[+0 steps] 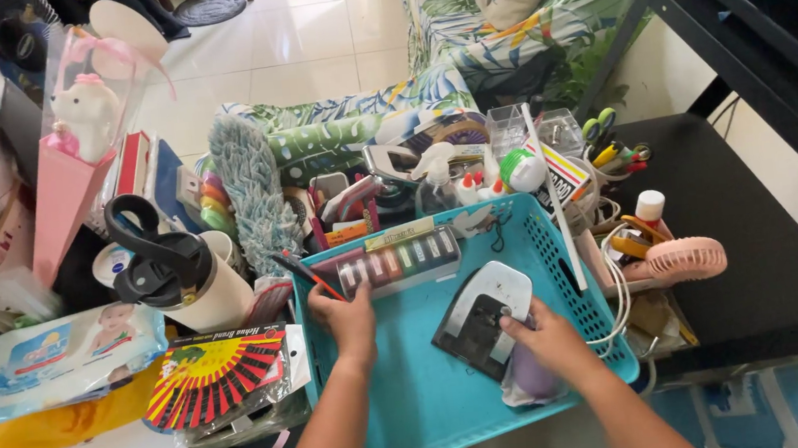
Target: The person cleans a light blue plastic basket using a cloth. They remove various items from the basket, including a stapler and a small box, and place them on the surrounding desk. The person wipes the interior and exterior surfaces of the basket thoroughly before placing it back on the desk.
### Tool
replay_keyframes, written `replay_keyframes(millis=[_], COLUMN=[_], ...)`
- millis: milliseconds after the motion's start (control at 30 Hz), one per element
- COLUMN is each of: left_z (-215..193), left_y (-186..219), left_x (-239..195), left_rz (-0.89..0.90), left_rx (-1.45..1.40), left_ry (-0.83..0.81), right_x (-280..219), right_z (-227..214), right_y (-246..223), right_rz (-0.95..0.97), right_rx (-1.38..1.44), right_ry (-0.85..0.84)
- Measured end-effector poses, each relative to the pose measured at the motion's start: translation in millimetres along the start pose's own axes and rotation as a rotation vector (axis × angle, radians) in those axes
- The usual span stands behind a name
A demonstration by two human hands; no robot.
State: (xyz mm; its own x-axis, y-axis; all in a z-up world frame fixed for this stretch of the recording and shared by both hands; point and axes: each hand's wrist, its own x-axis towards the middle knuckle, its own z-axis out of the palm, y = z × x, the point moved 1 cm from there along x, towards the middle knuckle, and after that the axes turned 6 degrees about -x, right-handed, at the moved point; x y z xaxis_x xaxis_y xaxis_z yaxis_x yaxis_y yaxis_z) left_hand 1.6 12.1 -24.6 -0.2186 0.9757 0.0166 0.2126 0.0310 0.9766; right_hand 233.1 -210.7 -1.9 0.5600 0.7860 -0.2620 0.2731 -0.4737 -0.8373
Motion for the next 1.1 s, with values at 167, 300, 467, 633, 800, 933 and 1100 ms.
replay_keyframes(millis=[167, 300, 467, 633, 800, 933, 1100], left_z=[9, 16, 6, -7, 18, 38, 20], left_y=[-10, -20, -1, 61, 77, 52, 79], left_x=[21, 34, 21, 5, 10, 14, -6], left_rz=[-0.132, -0.135, 0.21, 0.567, 0.979, 0.9, 0.819], left_rx=[-0.377, -0.417, 0.116, 0.449, 0.594, 0.673, 0.82], left_ry=[-0.001, -0.036, -0.014, -0.102, -0.462, -0.531, -0.633], right_x=[-7, -10, -4, -6, -7, -9, -5], right_z=[-1, -1, 0, 0, -1, -1, 1], right_y=[-9, -13, -3, -2, -4, -6, 3], right_rz=[0.052, 0.079, 0.025, 0.032, -0.012, 0.016, -0.031], right_rx=[0.037, 0.011, 0.039, 0.022, 0.056, 0.024, 0.066], right_ry=[-0.025, -0.026, -0.04, -0.045, -0.061, -0.049, -0.062])
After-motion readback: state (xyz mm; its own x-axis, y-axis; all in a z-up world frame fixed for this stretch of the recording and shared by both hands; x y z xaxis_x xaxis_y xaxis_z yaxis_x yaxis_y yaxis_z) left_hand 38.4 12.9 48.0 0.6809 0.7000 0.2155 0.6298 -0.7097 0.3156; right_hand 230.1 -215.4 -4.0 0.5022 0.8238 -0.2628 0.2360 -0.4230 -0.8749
